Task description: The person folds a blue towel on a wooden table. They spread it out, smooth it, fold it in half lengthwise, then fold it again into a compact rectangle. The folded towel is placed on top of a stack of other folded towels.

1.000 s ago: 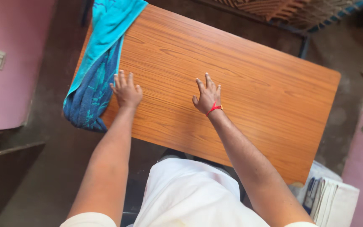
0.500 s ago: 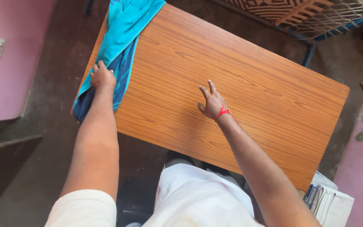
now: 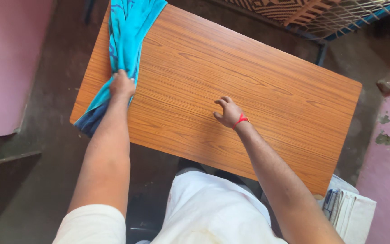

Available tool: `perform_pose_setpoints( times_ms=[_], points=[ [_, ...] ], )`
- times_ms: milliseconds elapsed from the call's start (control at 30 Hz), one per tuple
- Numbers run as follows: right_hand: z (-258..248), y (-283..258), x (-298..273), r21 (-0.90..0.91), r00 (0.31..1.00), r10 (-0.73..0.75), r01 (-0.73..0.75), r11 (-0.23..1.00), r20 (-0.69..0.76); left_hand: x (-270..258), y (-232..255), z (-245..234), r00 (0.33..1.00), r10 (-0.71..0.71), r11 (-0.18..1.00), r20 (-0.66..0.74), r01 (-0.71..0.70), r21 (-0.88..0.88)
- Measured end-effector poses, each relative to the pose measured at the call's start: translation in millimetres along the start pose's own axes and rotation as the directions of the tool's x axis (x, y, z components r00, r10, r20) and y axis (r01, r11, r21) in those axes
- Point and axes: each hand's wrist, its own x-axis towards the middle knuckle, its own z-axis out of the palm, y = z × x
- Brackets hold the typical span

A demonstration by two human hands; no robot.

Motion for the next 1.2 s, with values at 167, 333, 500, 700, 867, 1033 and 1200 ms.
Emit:
perform_pose_setpoints(
  times_ms=[167,333,500,700,867,1033,1200],
  points=[
    [-2.1,-10.0,-1.4,0.163,1.000,-0.020,0.019,0.986,0.010,-34.6,76.4,16.7,0.994,0.083,0.967,0.075,-0.062,-0.247],
    [-12.9,-19.5,-1.3,0.509,0.997,-0.032,-0.010,0.860,0.075,-89.4,179.7,-3.7,0.929,0.328,0.779,0.173,-0.163,-0.606],
    [-3.5,-6.1,-7.5,0.762,0.994,-0.088,0.106,0.639,-0.064,-153.9,309.5,-23.6,0.788,0.472,0.586,0.395,0.054,-0.809],
    [-10.6,54.3,-35.6,0.786,0.801,0.365,0.200,0.585,-0.475,-207.5,428.0,-14.5,0.733,0.477,0.637,0.485,0.092,-0.766],
    [-47.6,84.7,-93.5,0.688,0.907,0.268,0.032,0.725,-0.325,-226.8,456.4,16.1,0.961,0.225,0.934,0.162,-0.165,-0.317],
    [-78.2,57.4,-141.2,0.374,0.980,-0.030,0.102,0.922,-0.195,-203.2,439.8,37.7,0.987,0.113,0.983,0.118,-0.128,0.128],
    [-98.8,33.6,-164.8,0.307,0.983,-0.155,0.178,0.935,-0.100,-153.5,419.4,41.9,0.989,0.121,0.894,0.086,-0.146,0.423]
  ],
)
